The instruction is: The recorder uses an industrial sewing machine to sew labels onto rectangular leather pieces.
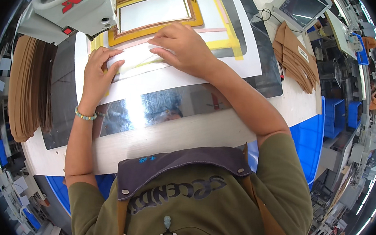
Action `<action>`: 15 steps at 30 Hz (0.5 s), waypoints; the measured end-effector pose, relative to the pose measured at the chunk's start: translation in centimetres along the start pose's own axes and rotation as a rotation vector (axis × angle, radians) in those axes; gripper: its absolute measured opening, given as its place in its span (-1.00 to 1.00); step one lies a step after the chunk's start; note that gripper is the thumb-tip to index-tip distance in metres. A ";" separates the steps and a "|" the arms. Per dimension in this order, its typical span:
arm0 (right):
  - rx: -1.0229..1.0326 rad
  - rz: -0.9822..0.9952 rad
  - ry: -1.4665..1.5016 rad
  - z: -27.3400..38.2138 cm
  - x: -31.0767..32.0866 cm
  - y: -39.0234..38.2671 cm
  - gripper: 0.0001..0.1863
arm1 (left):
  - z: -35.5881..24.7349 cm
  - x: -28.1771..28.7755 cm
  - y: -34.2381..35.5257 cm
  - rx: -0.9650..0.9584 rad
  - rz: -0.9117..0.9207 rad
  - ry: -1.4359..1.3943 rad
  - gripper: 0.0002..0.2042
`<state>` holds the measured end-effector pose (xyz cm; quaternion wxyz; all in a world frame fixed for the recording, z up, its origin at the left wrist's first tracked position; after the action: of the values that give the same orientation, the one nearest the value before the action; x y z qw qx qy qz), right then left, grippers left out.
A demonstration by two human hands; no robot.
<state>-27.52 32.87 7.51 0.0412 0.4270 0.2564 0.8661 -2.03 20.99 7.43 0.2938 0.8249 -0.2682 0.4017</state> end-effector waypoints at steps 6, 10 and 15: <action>0.216 0.094 0.030 1.4 -1.7 3.3 -0.74 | 0.8 -0.1 -0.2 -0.052 -0.034 0.008 -0.79; 0.065 0.259 0.005 1.8 -2.4 4.5 -0.80 | 0.8 -0.2 -0.1 -0.048 -0.021 0.007 -0.80; -0.019 0.295 0.079 1.8 -1.2 4.5 -0.84 | 0.9 0.3 -0.2 -0.037 -0.088 -0.055 -0.80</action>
<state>-24.75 29.38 9.71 -0.0924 0.4252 0.1839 0.8814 -1.27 20.47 7.13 0.3189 0.8410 -0.2471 0.3604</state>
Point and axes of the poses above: each hand's wrist, its own y-axis towards the middle knuckle, its own x-axis out of the back of the hand, z = x × y, the point moved 2 cm from there along y, towards the middle knuckle, and after that the axes turned 8 degrees about y, right-handed, at the moved point
